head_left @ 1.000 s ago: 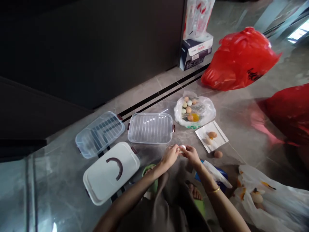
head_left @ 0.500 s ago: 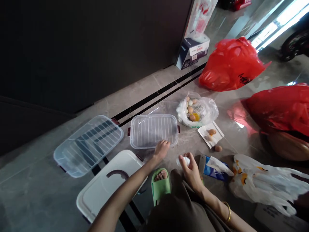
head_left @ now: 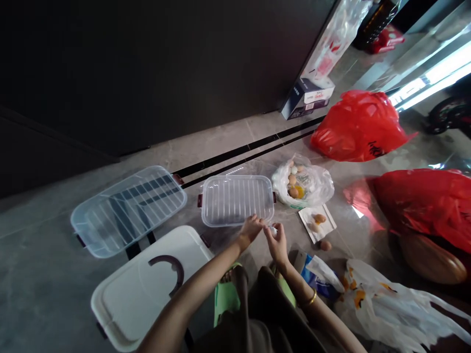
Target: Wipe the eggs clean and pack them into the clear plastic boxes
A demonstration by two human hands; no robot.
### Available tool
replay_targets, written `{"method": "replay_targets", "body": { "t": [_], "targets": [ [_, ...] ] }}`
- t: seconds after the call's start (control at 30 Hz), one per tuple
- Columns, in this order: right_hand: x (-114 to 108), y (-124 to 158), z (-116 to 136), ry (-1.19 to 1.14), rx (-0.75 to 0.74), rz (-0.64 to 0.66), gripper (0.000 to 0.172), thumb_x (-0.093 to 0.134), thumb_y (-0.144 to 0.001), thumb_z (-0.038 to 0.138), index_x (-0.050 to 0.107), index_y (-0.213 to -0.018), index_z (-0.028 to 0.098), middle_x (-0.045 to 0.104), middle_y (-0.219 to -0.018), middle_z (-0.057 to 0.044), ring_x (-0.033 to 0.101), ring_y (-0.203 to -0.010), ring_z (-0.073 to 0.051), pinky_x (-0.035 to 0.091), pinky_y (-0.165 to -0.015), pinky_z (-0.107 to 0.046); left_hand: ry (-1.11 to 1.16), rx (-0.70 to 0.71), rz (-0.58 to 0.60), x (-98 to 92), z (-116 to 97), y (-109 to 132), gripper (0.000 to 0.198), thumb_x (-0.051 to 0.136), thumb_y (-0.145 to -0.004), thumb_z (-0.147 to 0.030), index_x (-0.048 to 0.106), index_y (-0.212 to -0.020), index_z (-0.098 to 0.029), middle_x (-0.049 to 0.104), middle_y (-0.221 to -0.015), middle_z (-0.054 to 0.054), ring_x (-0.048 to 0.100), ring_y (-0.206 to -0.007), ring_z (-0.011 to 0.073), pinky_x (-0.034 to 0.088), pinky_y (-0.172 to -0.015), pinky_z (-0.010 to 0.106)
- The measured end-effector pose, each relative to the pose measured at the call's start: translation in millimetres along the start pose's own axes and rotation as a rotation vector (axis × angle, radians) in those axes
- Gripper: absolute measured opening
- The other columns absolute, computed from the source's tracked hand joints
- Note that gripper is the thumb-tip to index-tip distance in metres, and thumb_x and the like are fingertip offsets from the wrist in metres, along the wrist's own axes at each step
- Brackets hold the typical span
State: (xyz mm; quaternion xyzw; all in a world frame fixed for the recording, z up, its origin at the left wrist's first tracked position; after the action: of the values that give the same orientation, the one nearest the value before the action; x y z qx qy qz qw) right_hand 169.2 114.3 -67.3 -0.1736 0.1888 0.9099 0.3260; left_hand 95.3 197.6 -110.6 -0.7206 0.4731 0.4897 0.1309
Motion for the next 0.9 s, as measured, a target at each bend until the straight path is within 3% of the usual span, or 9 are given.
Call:
{"method": "replay_targets", "body": {
  "t": [0.07, 0.17, 0.3, 0.4, 0.47, 0.53, 0.67, 0.77, 0.9],
  "targets": [
    [-11.0, -14.1, -18.5, 0.125, -0.035, -0.015, 0.034, 0.058, -0.084, 0.054, 0.05, -0.09, 0.022, 0.055, -0.081, 0.0, 0.053, -0.074, -0.017, 0.047, -0.07, -0.03, -0.025, 0.013, -0.022, -11.9, -0.3, 1.1, 0.012, 0.056, -0.092, -0.016, 0.067, -0.094, -0.014, 0.071, -0.091, 0.014, 0.065, -0.098, 0.0273, 0.049, -0.084, 0.037],
    [-26.7, -33.4, -39.4, 0.206, -0.075, 0.002, 0.025, 0.06, -0.08, 0.044, 0.052, -0.09, 0.022, 0.058, -0.089, -0.005, 0.056, -0.083, -0.022, 0.049, -0.079, -0.037, -0.08, 0.095, -0.057, -44.9, 0.6, -4.7, 0.015, 0.054, -0.094, -0.022, 0.066, -0.097, -0.015, 0.07, -0.099, 0.014, 0.062, -0.103, 0.0274, 0.047, -0.09, 0.04],
    [-32.6, -46.4, -56.4, 0.222, -0.122, 0.104, 0.021, 0.064, -0.073, 0.026, 0.057, -0.092, 0.022, 0.062, -0.095, -0.007, 0.059, -0.091, -0.025, 0.049, -0.086, -0.041, -0.303, 0.531, -0.105, -92.3, -15.4, -32.7, 0.023, 0.044, -0.096, -0.014, 0.067, -0.099, -0.016, 0.07, -0.105, 0.012, 0.062, -0.104, 0.0233, 0.043, -0.097, 0.038],
    [-28.6, -46.2, -59.6, 0.304, -0.147, 0.202, 0.032, 0.069, -0.07, 0.022, 0.062, -0.101, 0.022, 0.065, -0.107, -0.009, 0.059, -0.103, -0.029, 0.047, -0.092, -0.046, -0.359, 0.759, -0.133, -110.2, -33.1, -68.1, 0.026, 0.048, -0.095, -0.023, 0.066, -0.114, -0.015, 0.066, -0.125, 0.013, 0.059, -0.115, 0.0245, 0.038, -0.106, 0.039],
    [-28.8, -47.5, -54.3, 0.388, -0.174, 0.267, 0.035, 0.069, -0.073, 0.023, 0.063, -0.107, 0.024, 0.067, -0.115, -0.01, 0.058, -0.11, -0.031, 0.045, -0.095, -0.048, -0.313, 0.855, -0.114, -110.6, -47.1, -94.6, 0.034, 0.053, -0.093, -0.028, 0.063, -0.123, -0.015, 0.062, -0.133, 0.014, 0.056, -0.122, 0.0243, 0.034, -0.11, 0.039],
    [-36.8, -55.9, -40.6, 0.4, -0.235, 0.3, 0.025, 0.064, -0.08, 0.022, 0.064, -0.105, 0.023, 0.069, -0.114, -0.009, 0.06, -0.109, -0.029, 0.045, -0.095, -0.045, -0.282, 0.85, -0.103, -105.4, -57.0, -121.4, 0.037, 0.053, -0.092, -0.029, 0.062, -0.126, -0.016, 0.066, -0.129, 0.012, 0.054, -0.126, 0.0244, 0.03, -0.114, 0.042],
    [-76.3, -102.9, 6.0, 0.294, -0.394, 0.19, 0.016, 0.052, -0.088, 0.021, 0.067, -0.094, 0.021, 0.072, -0.097, -0.009, 0.065, -0.096, -0.025, 0.049, -0.091, -0.039, -0.404, 0.684, -0.048, -87.6, -55.5, -160.1, 0.031, 0.049, -0.093, -0.035, 0.073, -0.102, -0.017, 0.076, -0.092, 0.009, 0.061, -0.113, 0.0278, 0.02, -0.118, 0.051],
    [-94.3, -153.9, 40.9, 0.409, -0.446, 0.147, 0.021, 0.048, -0.092, 0.022, 0.068, -0.096, 0.019, 0.072, -0.101, -0.01, 0.064, -0.097, -0.023, 0.048, -0.093, -0.036, -0.486, 0.625, 0.005, -78.4, -44.8, -166.3, 0.038, 0.05, -0.092, -0.044, 0.074, -0.083, -0.016, 0.073, -0.077, 0.008, 0.065, -0.1, 0.0272, 0.016, -0.12, 0.049],
    [-76.4, -212.6, 56.1, 0.827, -0.37, 0.298, 0.025, 0.05, -0.091, 0.017, 0.069, -0.107, 0.017, 0.069, -0.114, -0.01, 0.059, -0.111, -0.022, 0.041, -0.102, -0.034, -0.512, 0.597, -0.001, -76.4, -32.1, -155.8, 0.048, 0.05, -0.091, -0.053, 0.075, -0.09, -0.013, 0.073, -0.084, 0.01, 0.065, -0.095, 0.0274, 0.018, -0.119, 0.05]
  ]
}}
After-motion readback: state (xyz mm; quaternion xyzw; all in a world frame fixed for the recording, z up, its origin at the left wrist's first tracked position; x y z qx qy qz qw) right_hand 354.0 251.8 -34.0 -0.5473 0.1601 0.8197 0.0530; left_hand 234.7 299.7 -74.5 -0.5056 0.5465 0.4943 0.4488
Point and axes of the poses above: each hand's wrist, its own y-axis away from the middle knuckle, its own x-axis out of the palm, z = x × y, the point moved 5 cm from there along -y, towards the middle knuckle
